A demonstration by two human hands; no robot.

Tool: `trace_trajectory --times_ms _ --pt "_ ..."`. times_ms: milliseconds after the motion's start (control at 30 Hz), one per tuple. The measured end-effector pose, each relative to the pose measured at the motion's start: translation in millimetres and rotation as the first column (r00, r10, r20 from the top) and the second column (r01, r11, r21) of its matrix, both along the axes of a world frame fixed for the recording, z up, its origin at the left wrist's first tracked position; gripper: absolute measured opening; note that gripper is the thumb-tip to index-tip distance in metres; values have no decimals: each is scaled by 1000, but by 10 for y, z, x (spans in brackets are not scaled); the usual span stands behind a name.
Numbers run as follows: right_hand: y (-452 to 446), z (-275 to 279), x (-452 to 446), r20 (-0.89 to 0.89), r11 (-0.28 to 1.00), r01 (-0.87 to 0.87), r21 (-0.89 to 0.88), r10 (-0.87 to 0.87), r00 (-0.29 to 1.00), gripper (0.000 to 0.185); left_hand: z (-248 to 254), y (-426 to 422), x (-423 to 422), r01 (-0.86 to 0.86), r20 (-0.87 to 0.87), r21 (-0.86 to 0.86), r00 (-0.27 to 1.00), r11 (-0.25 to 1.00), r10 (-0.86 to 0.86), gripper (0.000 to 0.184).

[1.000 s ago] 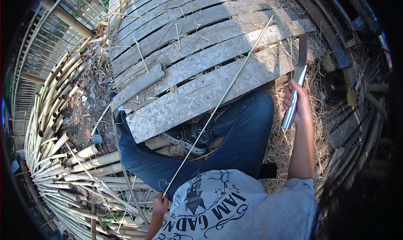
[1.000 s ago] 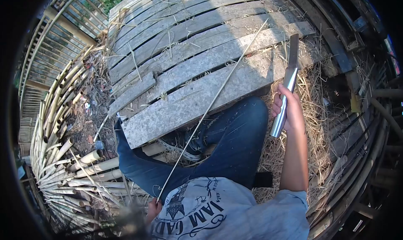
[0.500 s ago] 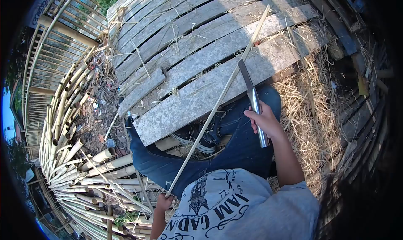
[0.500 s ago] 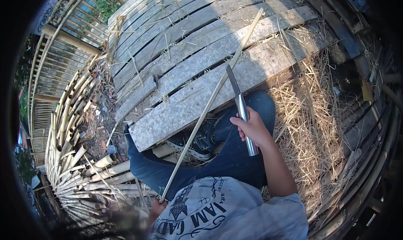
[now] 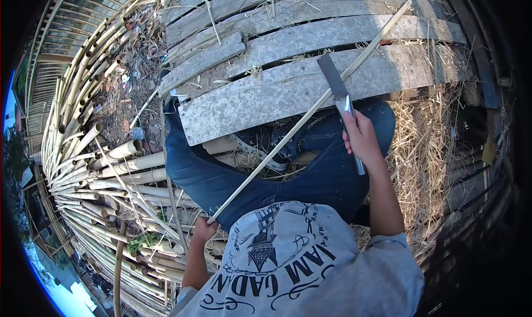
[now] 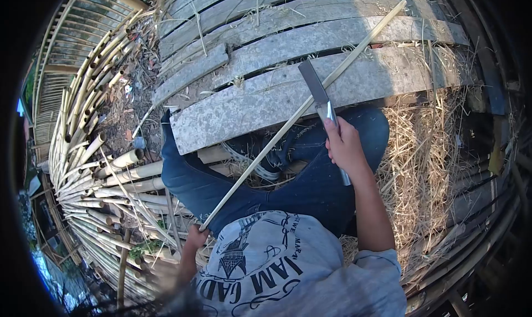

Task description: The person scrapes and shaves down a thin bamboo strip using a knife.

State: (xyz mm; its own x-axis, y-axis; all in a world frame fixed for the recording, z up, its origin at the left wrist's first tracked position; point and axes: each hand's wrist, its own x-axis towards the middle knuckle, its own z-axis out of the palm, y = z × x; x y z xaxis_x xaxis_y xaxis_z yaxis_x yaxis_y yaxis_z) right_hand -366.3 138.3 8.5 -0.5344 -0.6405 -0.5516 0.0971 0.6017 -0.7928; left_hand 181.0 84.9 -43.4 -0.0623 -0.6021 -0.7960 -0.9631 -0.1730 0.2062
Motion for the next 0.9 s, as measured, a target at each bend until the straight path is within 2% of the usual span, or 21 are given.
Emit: trace_trajectory --times_ms 167,233,267,300,333,467,533,567,600,667,800,833,900 --pt "-26 -32 119 49 996 59 65 -62 997 40 -54 -13 -17 29 41 -47 999 998 -27 30" --pt "-25 2 172 112 995 -28 91 18 994 39 -53 -37 -43 19 44 -15 999 1000 -18 29" --pt "-22 0 271 35 995 -19 98 16 999 39 -60 -35 -31 12 44 3 999 1000 -13 29" --pt "-10 5 300 53 994 -23 106 17 998 39 -80 -40 -30 37 23 -21 999 999 -37 28" --pt "12 5 330 74 993 -29 115 21 997 38 -87 -2 -28 -13 -17 -48 1000 999 13 28" --pt "121 -36 531 133 982 -155 111 140 981 37 -122 36 -19 -20 -19 -99 1000 995 18 27" --pt "140 -64 456 99 984 -156 92 146 984 42 -66 50 -123 -48 -26 -101 999 994 46 27" --pt "114 -22 363 48 976 -179 127 174 984 42 -20 43 -224 -14 -11 -156 1000 988 13 27" --pt "97 -17 281 17 980 -162 112 161 987 43 -2 33 -291 20 6 -212 1000 977 -19 28" --pt "39 -29 97 -27 995 -34 96 36 999 44 -16 45 -281 20 26 -203 1000 979 -15 29" --pt "11 -88 190 26 998 32 62 -33 999 43 8 10 -337 26 51 -173 999 985 -17 31" --pt "51 -103 235 42 999 21 45 -23 999 43 -104 74 -204 38 65 -223 998 974 -24 29" --pt "129 -150 297 58 999 4 45 -6 998 43 -102 84 -250 9 81 -198 997 980 7 29"
